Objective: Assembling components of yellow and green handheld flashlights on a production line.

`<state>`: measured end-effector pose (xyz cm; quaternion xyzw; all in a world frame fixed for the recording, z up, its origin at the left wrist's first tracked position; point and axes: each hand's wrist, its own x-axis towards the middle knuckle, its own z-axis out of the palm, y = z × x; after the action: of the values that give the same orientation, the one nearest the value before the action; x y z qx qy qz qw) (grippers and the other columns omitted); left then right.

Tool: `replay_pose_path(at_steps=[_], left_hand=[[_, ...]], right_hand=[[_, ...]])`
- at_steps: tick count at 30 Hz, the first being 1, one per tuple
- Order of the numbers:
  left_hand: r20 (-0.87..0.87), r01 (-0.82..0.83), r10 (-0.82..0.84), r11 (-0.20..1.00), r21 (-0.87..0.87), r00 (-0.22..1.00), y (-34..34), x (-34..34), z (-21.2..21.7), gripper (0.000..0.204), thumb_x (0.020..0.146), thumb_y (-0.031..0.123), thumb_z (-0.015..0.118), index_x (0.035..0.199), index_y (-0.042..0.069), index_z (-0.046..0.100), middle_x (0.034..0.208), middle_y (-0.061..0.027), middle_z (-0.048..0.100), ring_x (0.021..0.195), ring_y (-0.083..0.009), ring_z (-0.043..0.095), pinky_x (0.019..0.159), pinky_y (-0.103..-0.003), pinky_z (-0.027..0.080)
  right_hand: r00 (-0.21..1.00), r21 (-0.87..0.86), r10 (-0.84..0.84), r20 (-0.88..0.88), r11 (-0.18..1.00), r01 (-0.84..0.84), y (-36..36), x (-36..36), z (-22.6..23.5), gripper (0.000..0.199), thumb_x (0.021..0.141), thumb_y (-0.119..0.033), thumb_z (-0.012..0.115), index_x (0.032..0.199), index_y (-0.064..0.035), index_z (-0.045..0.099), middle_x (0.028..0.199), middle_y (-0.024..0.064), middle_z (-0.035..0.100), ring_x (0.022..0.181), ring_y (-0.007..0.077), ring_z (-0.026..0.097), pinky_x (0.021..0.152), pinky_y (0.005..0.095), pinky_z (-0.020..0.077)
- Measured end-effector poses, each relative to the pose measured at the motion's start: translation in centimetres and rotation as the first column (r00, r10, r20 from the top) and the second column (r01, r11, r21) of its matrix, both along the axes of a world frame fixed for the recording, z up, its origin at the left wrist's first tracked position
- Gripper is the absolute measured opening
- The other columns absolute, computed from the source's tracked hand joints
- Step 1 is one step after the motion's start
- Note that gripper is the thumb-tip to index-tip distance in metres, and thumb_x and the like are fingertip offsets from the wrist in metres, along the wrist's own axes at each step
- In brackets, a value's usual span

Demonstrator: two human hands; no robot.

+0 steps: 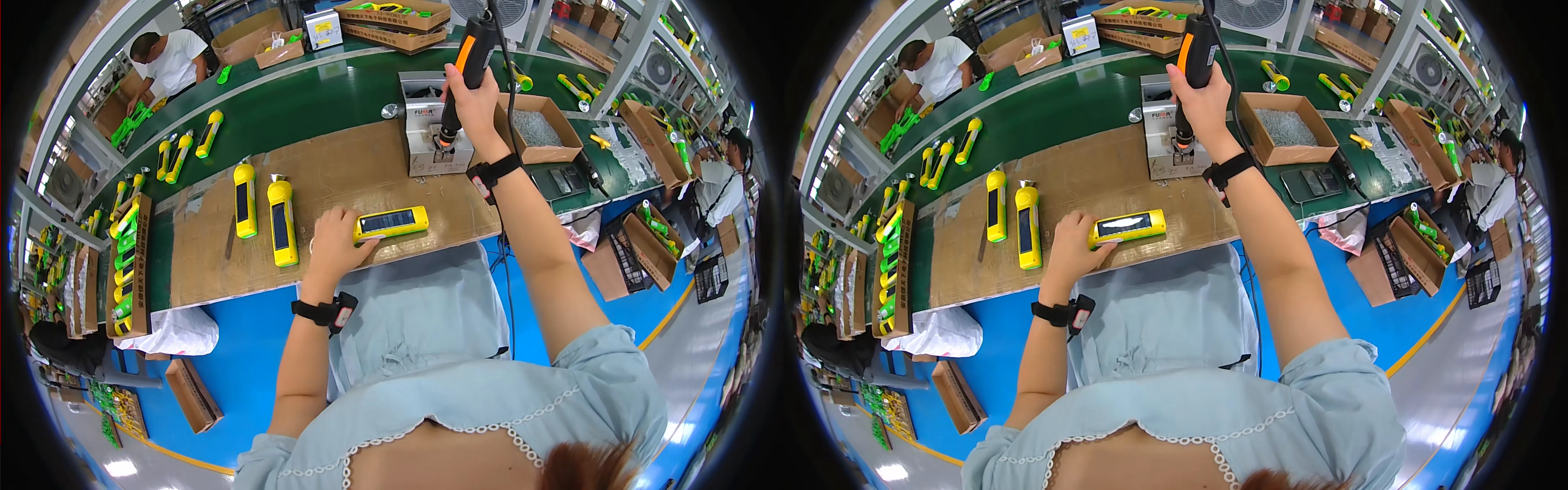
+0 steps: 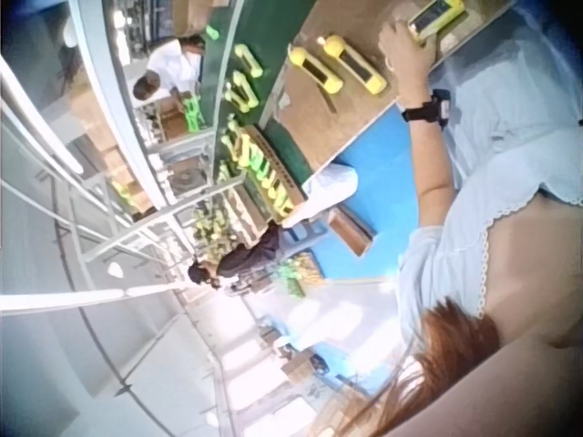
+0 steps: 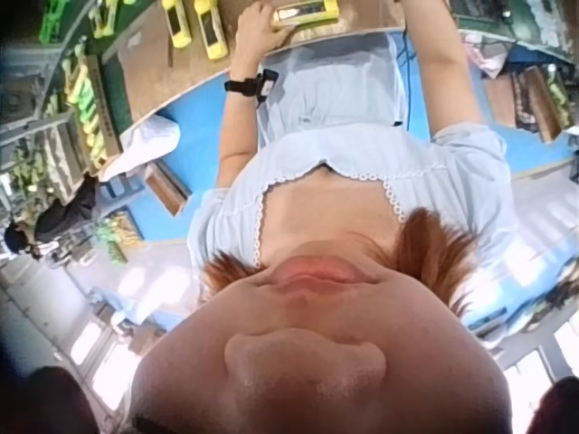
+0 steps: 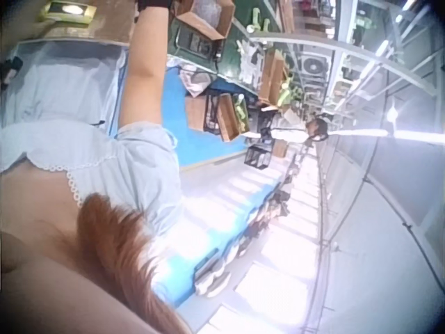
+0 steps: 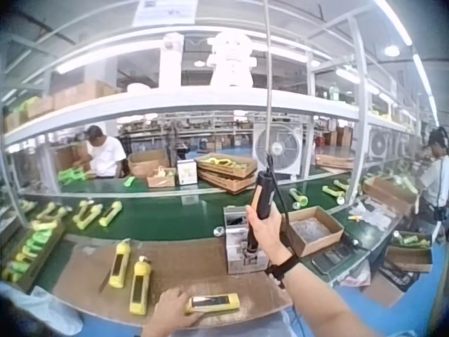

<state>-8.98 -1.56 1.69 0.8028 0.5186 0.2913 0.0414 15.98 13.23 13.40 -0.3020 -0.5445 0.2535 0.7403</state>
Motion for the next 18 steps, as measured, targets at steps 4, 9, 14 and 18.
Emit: replay_pose_path(at_steps=[4, 9, 14, 18], left_hand=[[0.036, 0.009, -0.010, 0.999, 0.032, 0.999, 0.1, 0.1, -0.2, 0.043, 0.066, 0.027, 0.077, 0.096, 0.003, 0.059, 0.093, -0.0150, 0.055, 0.091, -0.0349, 0.051, 0.079, -0.042, 0.042], [0.053, 0.042, -0.043, 0.999, 0.006, 0.998, -0.2, 0.9, -0.3, 0.046, 0.066, 0.028, 0.078, 0.100, 0.003, 0.058, 0.097, -0.0151, 0.055, 0.094, -0.0342, 0.051, 0.081, -0.042, 0.042], [0.203, 0.034, -0.072, 0.982, 0.185, 0.977, 0.7, 4.8, 1.3, 0.044, 0.070, 0.023, 0.076, 0.105, 0.002, 0.059, 0.096, -0.0143, 0.059, 0.092, -0.0301, 0.056, 0.080, -0.038, 0.045], [0.514, 0.134, -0.085, 0.989, -0.059, 0.853, 4.0, 8.0, 3.6, 0.027, 0.076, 0.013, 0.071, 0.099, 0.001, 0.064, 0.086, -0.0134, 0.065, 0.075, -0.0234, 0.062, 0.070, -0.032, 0.049]], right_hand=[[0.998, -0.032, 0.012, 0.065, 0.999, -0.010, -0.3, -0.1, 0.0, 0.028, 0.081, -0.020, 0.072, 0.086, 0.0000, 0.053, 0.062, 0.0041, 0.058, 0.049, 0.0099, 0.055, 0.047, 0.0235, 0.0441], [0.989, -0.040, 0.143, -0.041, 0.989, -0.145, -2.9, -0.6, 0.6, 0.023, 0.087, -0.019, 0.064, 0.088, -0.0017, 0.049, 0.060, 0.0064, 0.058, 0.047, 0.0127, 0.054, 0.046, 0.0249, 0.0442], [0.974, 0.002, 0.223, -0.035, 0.975, -0.223, -5.6, -1.3, 1.7, 0.025, 0.090, -0.024, 0.061, 0.088, -0.0022, 0.049, 0.061, 0.0079, 0.058, 0.048, 0.0137, 0.055, 0.046, 0.0253, 0.0456], [0.953, -0.007, 0.290, -0.087, 0.957, -0.291, -6.8, -2.4, 2.7, 0.038, 0.089, -0.038, 0.058, 0.090, -0.0010, 0.049, 0.065, 0.0102, 0.057, 0.051, 0.0171, 0.057, 0.048, 0.0286, 0.0482]])
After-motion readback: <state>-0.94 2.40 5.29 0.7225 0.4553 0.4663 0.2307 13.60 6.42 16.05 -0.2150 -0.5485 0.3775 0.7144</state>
